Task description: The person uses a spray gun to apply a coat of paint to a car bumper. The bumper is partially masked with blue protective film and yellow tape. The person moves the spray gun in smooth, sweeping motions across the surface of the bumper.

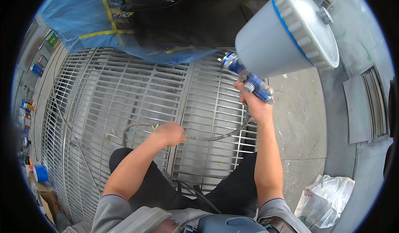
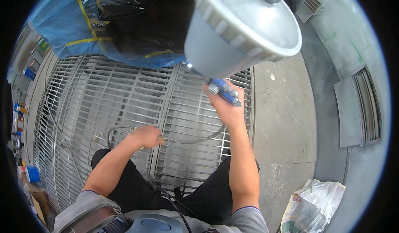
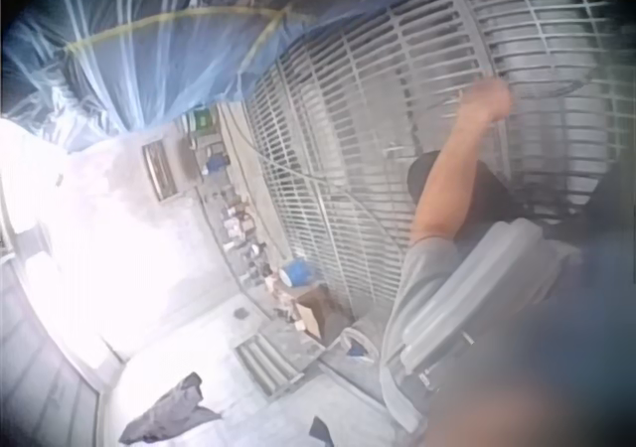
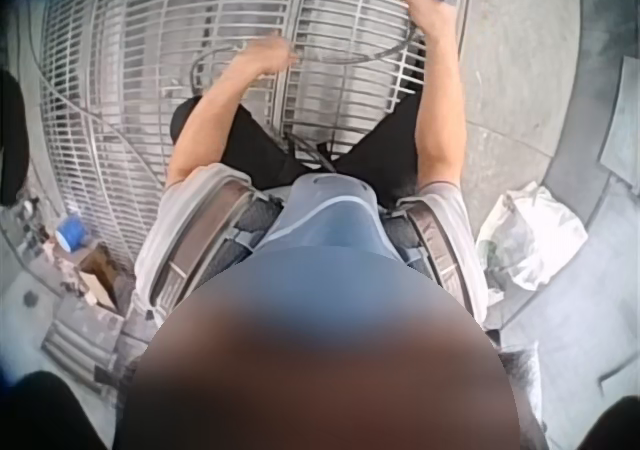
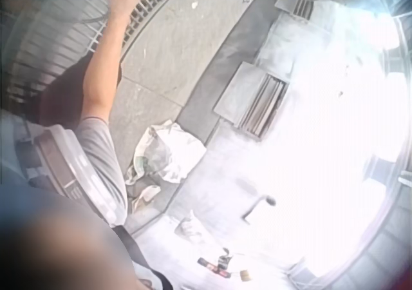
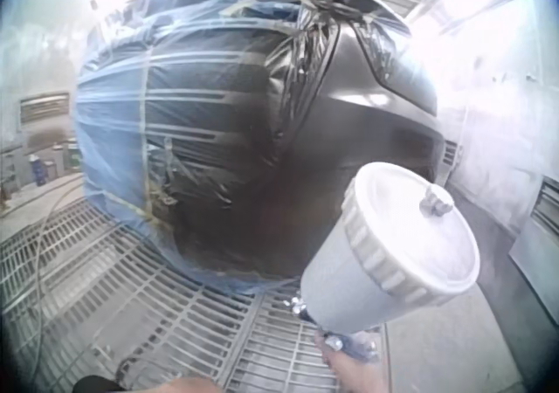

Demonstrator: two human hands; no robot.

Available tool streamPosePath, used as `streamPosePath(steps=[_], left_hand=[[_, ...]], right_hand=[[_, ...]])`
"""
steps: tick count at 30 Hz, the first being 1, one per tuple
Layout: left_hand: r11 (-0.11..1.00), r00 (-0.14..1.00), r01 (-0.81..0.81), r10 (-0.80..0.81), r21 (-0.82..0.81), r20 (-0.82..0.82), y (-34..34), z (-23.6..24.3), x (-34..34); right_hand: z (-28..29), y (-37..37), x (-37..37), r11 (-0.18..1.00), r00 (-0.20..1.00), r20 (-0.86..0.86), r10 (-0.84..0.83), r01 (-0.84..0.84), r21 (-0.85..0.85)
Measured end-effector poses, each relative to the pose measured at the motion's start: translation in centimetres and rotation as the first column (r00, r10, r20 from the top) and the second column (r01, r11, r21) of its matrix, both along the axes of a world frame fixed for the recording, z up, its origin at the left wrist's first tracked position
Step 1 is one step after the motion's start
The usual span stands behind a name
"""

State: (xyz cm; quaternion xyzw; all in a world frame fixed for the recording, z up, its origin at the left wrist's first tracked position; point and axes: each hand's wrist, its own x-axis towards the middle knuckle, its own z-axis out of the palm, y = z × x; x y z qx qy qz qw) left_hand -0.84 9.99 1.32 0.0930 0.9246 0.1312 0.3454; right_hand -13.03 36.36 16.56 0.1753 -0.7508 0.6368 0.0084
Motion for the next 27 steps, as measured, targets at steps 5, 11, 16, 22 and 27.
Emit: streamPosePath(steps=[5,11,16,22,27], left_hand=[[1.0,0.999,-0.008,0.008,0.015,0.041,0.5,1.4,0.2],[0.995,0.992,-0.104,0.105,0.006,-0.068,0.8,3.0,0.0],[0.984,0.979,-0.176,0.173,-0.018,-0.104,1.2,4.0,-0.5],[0.996,0.994,-0.093,0.092,-0.016,-0.054,0.7,2.3,-0.3],[0.999,0.999,-0.029,0.03,-0.034,0.028,0.4,0.4,-0.2]], right_hand=[[0.6,0.1,-0.2,0.997,0.994,0.077,-0.075,0.073,0.018],[0.2,2.7,-2.7,0.908,0.906,-0.089,-0.413,0.402,-0.119],[0.8,3.1,-3.0,0.809,0.802,-0.136,-0.581,0.553,-0.198],[0.5,1.3,-1.2,0.948,0.947,-0.09,-0.308,0.298,-0.108],[1.9,-1.8,0.7,1.0,1.0,-0.03,-0.003,0.003,-0.007]])
